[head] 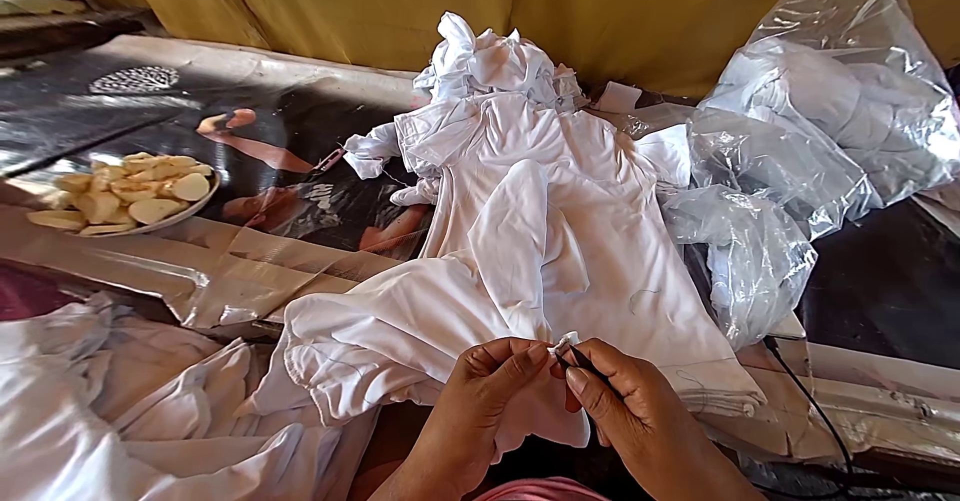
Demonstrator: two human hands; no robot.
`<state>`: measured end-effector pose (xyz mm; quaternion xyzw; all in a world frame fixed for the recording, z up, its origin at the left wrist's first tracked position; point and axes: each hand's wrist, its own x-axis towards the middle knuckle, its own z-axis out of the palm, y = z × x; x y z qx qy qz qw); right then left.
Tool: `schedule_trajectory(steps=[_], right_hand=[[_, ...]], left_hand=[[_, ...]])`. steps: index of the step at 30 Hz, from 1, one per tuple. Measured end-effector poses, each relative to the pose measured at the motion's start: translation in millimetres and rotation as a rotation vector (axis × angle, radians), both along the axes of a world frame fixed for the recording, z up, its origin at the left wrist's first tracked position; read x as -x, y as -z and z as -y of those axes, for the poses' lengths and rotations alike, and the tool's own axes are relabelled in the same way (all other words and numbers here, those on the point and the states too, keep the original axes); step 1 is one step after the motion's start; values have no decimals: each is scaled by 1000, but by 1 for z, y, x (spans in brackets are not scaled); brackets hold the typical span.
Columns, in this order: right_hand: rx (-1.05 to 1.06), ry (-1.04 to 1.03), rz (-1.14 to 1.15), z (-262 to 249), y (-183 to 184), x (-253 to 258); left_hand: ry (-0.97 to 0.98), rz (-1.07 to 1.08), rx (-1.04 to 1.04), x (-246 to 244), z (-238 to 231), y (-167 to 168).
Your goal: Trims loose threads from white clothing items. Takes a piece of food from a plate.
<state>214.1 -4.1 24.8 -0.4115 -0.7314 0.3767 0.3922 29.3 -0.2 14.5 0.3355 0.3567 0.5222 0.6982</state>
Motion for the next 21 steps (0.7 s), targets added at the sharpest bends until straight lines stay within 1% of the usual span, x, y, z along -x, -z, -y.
schedule_trajectory(steps=[8, 12, 16, 18, 21], right_hand=[[42, 52, 84, 1, -5, -1], [-31, 49, 26, -2, 0, 0], [-117, -40, -63, -5, 4, -3], [-48, -77, -144, -5, 1, -7], [88, -37, -213, -2, -4, -10]], left_hand=[[-22, -22, -24, -3, 0, 3], [-11, -44, -37, -4, 1, 2], [-21, -56, -82, -5, 3, 3], [-42, -66, -132, -4, 2, 5], [-59, -98, -236, -3, 2, 9]])
